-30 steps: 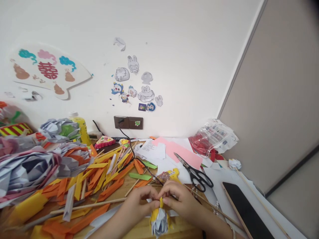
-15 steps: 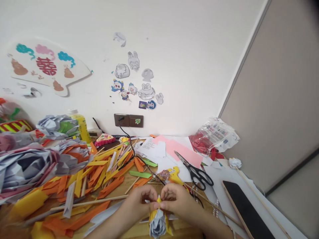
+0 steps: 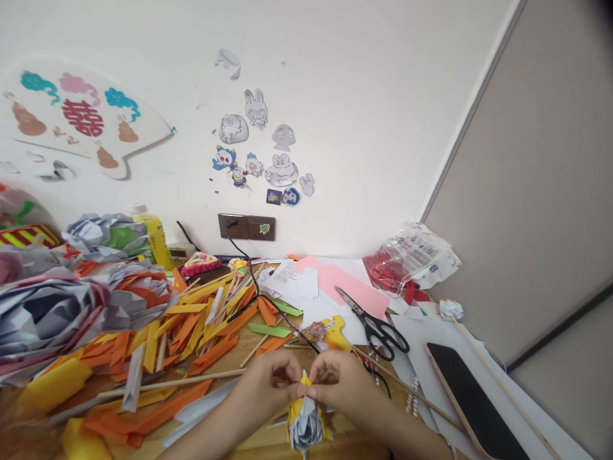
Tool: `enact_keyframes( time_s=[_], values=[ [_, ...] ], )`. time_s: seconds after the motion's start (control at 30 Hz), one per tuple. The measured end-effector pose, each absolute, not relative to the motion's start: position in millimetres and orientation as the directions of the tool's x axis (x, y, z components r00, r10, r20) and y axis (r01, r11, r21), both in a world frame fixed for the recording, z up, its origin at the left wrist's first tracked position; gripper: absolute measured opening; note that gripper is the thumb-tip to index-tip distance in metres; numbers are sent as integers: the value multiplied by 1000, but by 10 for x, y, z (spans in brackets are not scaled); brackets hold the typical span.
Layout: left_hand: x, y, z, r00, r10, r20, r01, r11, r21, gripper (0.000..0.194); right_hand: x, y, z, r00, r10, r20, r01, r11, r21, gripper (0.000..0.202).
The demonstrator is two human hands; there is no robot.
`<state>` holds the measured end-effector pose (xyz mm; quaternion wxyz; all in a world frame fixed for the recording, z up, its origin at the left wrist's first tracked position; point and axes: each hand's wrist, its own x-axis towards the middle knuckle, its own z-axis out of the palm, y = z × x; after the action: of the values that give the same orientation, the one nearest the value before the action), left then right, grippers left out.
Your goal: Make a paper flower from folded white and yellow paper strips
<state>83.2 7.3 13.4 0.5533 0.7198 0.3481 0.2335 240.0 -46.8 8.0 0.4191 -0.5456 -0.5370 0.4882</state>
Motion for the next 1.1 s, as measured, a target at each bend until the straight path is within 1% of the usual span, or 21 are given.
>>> enact_keyframes(
  time_s=[0.13,0.27,0.47,0.6,0.7,0.77,0.87,1.03,1.1],
  values=[
    [833,59,184,635,771,-46,283,-176,943,18,2398,-484,125,-61,997,-53,196,-41,-980,9],
    [836,56,212,632,772,-67,308,-172,936,13,2382,-502,162,-38,999,-26,235,-16,-972,10],
    [832,33,235,630,776,-17,320,-239,917,13,2357,-523,181,-20,1000,-5,286,1,-958,10],
    [814,44,259,638,767,-67,316,-181,931,12,2362,-524,203,-7,1000,10,314,12,-949,10],
    [811,45,291,642,759,-110,318,-132,939,10,2375,-526,210,-51,998,-30,260,-16,-966,9],
    [815,37,303,635,766,-100,343,-163,925,7,2381,-529,208,-85,995,-59,227,-39,-973,9],
    [824,16,285,629,776,-57,368,-232,900,6,2379,-532,200,-96,993,-69,232,-45,-972,9],
    [836,-22,250,643,766,16,368,-327,870,10,2375,-535,200,-76,997,-34,291,-11,-957,9],
    [834,-33,279,646,763,15,372,-332,867,11,2381,-540,222,-77,997,7,362,34,-931,10]
  ],
)
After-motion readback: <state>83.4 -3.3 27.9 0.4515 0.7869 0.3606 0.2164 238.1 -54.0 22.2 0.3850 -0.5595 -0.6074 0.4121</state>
